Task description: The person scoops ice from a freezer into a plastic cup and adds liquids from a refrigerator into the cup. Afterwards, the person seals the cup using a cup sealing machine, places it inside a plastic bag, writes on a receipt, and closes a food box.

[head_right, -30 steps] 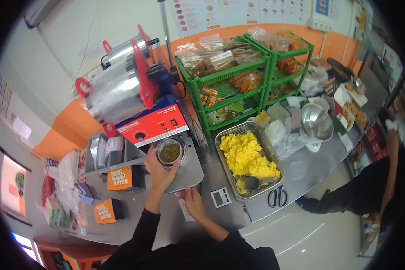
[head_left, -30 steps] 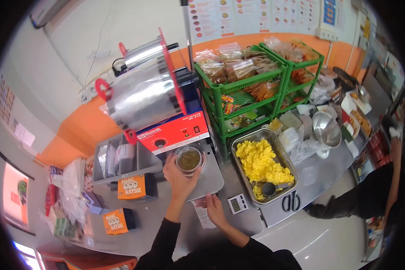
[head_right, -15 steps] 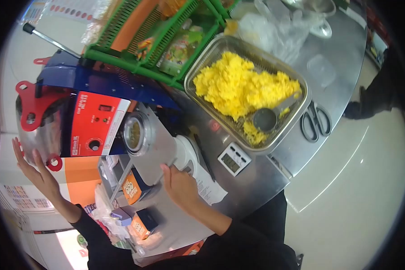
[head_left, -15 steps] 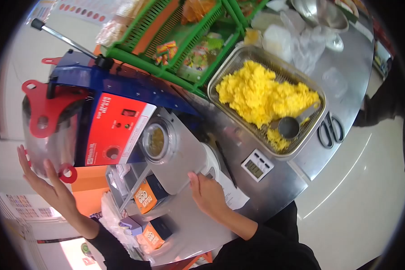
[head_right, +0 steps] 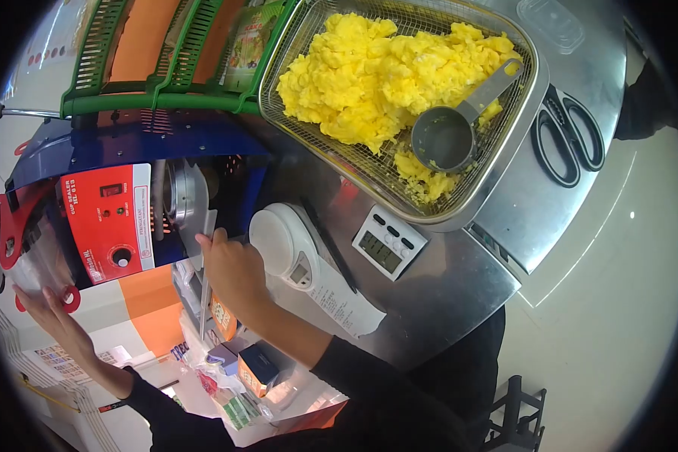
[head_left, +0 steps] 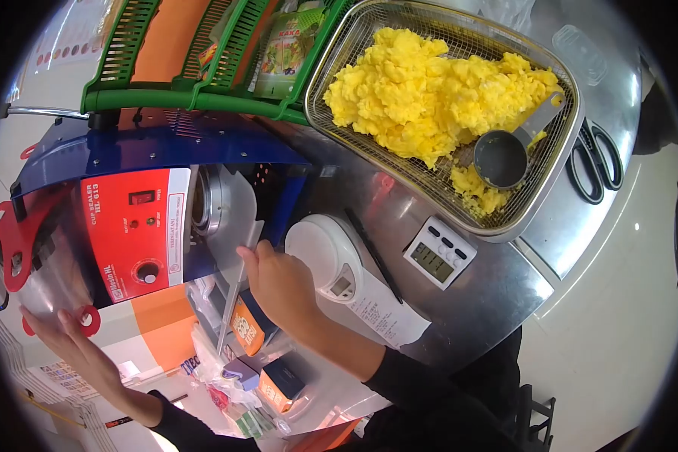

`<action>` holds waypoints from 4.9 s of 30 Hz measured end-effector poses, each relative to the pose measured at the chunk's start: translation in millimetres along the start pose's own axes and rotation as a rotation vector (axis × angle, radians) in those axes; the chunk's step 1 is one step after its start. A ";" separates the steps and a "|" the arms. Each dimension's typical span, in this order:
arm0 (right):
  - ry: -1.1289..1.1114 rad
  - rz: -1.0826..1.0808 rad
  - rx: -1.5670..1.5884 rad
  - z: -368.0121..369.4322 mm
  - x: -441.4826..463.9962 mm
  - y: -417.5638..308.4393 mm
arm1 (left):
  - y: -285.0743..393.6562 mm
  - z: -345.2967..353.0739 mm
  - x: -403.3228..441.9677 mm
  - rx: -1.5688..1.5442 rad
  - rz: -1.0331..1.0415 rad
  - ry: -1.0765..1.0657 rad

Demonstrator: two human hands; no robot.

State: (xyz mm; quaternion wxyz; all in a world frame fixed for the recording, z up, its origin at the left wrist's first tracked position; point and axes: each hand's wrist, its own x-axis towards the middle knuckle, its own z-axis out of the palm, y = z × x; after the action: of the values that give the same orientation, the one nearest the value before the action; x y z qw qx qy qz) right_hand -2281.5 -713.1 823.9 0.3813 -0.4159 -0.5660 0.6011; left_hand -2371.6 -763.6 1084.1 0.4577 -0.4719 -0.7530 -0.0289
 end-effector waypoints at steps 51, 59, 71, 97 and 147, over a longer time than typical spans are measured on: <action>-0.038 -0.037 -0.025 40.3 53.5 0.9 | -7.0 0.4 7.2 0.402 -0.055 0.351; -0.036 -0.053 -0.035 35.9 53.9 -0.5 | -21.6 6.6 20.3 0.247 0.110 0.165; -0.039 -0.047 -0.044 37.6 54.0 1.7 | -1.7 44.8 7.3 0.323 0.291 0.570; -0.020 -0.652 0.536 -58.4 206.4 -283.6 | 25.3 62.4 -13.1 0.006 -0.104 0.473; -0.429 -0.898 0.570 -133.8 79.3 -195.8 | 26.5 66.8 -24.0 -0.012 -0.143 0.457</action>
State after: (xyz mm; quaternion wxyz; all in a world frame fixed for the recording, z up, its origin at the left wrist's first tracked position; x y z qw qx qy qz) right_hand -2188.1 -577.4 1012.1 0.5728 0.1158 -0.5675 0.5800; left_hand -2393.0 -733.6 1018.0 0.6101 -0.4015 -0.6612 -0.1717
